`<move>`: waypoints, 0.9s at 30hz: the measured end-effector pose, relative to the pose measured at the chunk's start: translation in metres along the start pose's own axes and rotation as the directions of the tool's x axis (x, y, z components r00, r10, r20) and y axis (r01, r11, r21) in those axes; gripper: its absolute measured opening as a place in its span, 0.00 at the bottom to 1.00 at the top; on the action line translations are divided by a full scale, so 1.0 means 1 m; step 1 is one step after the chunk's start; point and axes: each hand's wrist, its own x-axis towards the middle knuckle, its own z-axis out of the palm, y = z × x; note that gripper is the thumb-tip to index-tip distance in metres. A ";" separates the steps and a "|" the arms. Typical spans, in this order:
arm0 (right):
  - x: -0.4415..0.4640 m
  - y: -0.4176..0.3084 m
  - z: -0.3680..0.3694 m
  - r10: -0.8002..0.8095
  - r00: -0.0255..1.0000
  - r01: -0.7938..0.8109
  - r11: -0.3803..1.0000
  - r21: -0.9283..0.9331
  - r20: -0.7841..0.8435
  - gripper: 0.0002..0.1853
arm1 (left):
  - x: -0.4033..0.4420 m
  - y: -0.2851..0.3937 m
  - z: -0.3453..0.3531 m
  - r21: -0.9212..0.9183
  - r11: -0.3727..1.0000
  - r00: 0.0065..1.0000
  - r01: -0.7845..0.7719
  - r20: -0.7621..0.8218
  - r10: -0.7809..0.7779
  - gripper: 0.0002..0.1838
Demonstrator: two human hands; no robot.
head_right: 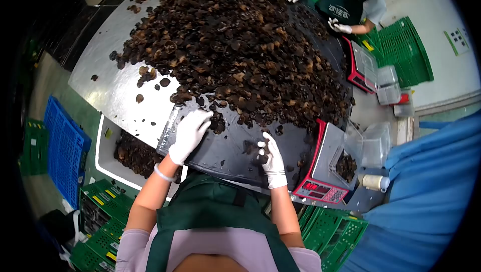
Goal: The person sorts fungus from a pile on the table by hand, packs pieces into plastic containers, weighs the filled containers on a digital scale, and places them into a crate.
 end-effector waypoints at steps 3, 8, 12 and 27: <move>-0.013 -0.003 -0.013 -0.061 0.997 0.066 0.994 0.085 -0.054 0.16 | 0.020 -0.017 0.037 0.206 0.976 0.997 -0.067 0.049 0.059 0.14; -0.019 0.000 -0.025 -0.264 0.959 0.158 0.800 -0.578 -0.104 0.05 | 0.012 -0.030 0.051 0.178 0.979 0.995 -0.098 0.035 0.094 0.05; -0.007 0.004 0.022 -0.505 0.850 0.258 0.153 -0.954 0.149 0.14 | 0.000 -0.008 0.046 -0.584 0.732 0.936 0.351 0.192 -0.296 0.07; -0.047 -0.032 0.004 0.032 0.997 -0.044 0.984 0.170 0.076 0.14 | -0.029 0.095 0.055 -0.805 -0.081 0.780 0.588 0.590 -0.210 0.10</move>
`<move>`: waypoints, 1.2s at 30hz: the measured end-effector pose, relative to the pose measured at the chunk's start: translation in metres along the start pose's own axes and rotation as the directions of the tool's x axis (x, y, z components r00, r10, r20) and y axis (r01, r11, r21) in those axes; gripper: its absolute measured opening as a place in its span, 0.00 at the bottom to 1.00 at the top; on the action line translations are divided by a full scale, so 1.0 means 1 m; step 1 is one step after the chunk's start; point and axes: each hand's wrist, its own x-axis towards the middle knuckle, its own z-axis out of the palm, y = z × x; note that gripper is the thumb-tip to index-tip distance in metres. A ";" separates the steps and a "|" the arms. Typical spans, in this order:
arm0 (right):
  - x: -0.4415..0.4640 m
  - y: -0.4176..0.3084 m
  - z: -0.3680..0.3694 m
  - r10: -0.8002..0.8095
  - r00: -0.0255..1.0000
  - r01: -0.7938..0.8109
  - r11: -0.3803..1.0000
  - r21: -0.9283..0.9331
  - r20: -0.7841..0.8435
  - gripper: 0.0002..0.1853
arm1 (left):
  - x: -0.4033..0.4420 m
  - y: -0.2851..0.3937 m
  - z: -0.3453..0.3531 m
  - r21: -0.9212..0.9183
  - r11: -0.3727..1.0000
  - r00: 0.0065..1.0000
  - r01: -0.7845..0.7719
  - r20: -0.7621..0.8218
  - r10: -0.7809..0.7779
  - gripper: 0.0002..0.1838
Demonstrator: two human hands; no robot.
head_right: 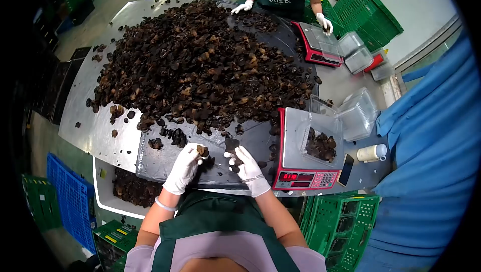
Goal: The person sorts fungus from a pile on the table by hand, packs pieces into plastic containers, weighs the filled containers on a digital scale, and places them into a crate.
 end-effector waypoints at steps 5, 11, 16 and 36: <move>-0.021 -0.007 -0.030 0.133 0.991 -0.125 0.971 0.203 -0.022 0.11 | 0.000 -0.025 0.065 0.270 0.957 0.987 -0.107 -0.087 0.135 0.07; -0.049 -0.044 -0.031 0.148 0.989 -0.148 0.957 0.250 0.020 0.16 | 0.006 -0.050 0.122 0.834 0.140 0.732 -0.534 0.373 0.570 0.11; -0.070 -0.064 -0.045 0.084 0.996 -0.084 0.996 -0.026 -0.003 0.09 | 0.003 -0.063 0.145 0.783 0.125 0.740 -0.609 0.504 0.446 0.07; -0.126 -0.239 -0.111 -0.800 0.557 0.343 -0.024 -0.939 0.224 0.09 | 0.065 -0.082 0.234 0.414 0.909 0.984 -0.041 0.176 -0.036 0.08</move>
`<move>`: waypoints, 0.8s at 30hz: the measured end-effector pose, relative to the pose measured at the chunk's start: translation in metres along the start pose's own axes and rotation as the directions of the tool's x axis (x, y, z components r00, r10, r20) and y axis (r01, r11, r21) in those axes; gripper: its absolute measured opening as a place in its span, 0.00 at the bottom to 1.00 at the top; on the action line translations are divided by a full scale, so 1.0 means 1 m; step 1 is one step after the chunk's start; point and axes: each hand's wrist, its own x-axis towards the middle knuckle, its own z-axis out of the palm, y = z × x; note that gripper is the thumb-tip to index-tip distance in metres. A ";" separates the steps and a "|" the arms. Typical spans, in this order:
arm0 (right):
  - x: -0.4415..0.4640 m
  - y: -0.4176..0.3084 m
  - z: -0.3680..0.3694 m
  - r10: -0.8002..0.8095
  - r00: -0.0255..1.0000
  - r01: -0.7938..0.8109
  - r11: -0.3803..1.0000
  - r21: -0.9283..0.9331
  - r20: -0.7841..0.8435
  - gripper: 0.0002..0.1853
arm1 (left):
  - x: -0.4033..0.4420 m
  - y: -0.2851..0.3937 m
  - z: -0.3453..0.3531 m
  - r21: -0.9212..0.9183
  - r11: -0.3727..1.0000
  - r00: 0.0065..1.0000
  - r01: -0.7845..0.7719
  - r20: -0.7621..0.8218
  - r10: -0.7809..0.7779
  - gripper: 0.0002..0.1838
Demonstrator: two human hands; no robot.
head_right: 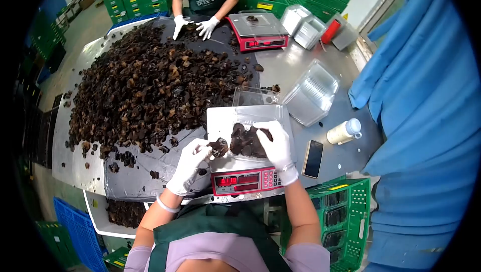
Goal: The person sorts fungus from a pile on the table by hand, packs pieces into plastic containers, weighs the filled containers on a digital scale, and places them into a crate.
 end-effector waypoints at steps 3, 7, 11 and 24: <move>0.005 0.033 -0.004 -0.029 0.989 0.068 0.962 -0.264 0.148 0.06 | 0.003 -0.009 -0.013 0.086 0.996 0.999 0.036 -0.037 -0.033 0.08; 0.010 0.028 0.008 -0.149 0.980 0.192 0.887 -0.419 0.132 0.08 | -0.002 -0.013 -0.016 0.060 0.997 0.995 0.055 -0.083 -0.050 0.08; 0.014 0.037 0.034 -0.157 0.933 0.329 0.738 -0.589 0.325 0.09 | -0.011 -0.024 -0.027 -0.006 0.994 0.993 0.108 -0.050 -0.108 0.08; 0.004 -0.018 0.047 0.255 0.959 -0.284 0.883 0.374 0.124 0.02 | -0.119 -0.053 -0.103 0.014 0.993 0.945 0.115 -0.310 -0.105 0.10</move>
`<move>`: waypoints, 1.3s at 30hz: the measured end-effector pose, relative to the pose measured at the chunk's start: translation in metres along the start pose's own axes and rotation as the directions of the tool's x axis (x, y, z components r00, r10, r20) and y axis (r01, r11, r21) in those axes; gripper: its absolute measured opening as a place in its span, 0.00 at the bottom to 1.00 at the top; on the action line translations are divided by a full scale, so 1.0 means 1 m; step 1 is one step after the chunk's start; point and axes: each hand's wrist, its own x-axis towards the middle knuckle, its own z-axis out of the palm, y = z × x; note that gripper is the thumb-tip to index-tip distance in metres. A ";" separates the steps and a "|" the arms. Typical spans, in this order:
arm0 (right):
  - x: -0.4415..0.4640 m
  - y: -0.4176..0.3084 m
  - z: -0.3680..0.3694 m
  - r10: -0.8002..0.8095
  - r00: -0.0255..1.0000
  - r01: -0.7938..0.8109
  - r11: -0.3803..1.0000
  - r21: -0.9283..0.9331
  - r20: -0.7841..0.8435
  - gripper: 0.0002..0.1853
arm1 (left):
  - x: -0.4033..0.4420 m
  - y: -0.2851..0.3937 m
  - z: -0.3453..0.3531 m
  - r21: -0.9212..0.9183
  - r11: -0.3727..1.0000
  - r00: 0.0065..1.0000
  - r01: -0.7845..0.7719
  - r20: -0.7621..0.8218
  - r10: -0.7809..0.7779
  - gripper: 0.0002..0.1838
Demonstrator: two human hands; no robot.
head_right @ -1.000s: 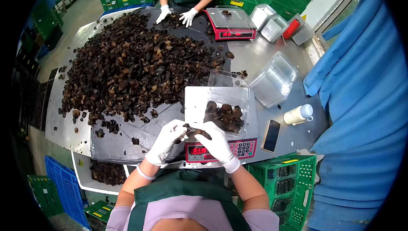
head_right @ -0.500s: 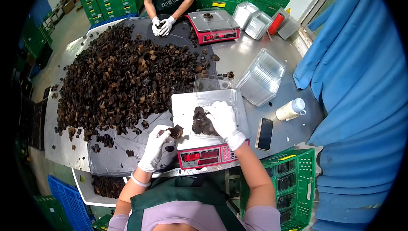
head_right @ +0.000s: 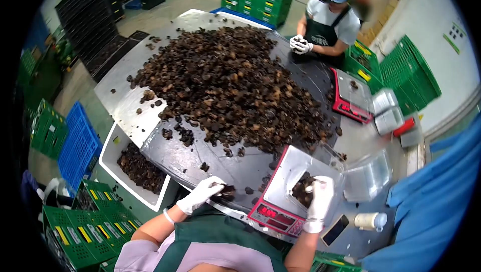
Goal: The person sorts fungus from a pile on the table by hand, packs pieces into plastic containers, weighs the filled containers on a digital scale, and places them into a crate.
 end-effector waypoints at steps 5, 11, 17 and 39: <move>-0.063 -0.001 0.143 0.085 0.819 -0.094 0.995 -0.014 0.567 0.06 | -0.055 -0.009 -0.114 0.311 0.931 0.798 -0.191 -0.503 0.331 0.07; -0.105 -0.014 0.197 0.167 0.399 0.242 0.929 -0.280 0.902 0.15 | -0.148 -0.070 -0.252 0.501 0.847 0.018 0.175 -0.862 0.506 0.17; -0.099 0.041 0.167 0.174 0.786 0.167 0.865 -0.473 0.594 0.09 | -0.156 -0.090 -0.250 0.556 0.802 0.149 0.219 -0.831 0.536 0.16; -0.089 0.095 0.317 0.059 0.837 0.316 0.760 -0.568 0.545 0.19 | 0.044 0.002 -0.277 0.953 0.287 0.735 -0.097 -0.126 0.667 0.25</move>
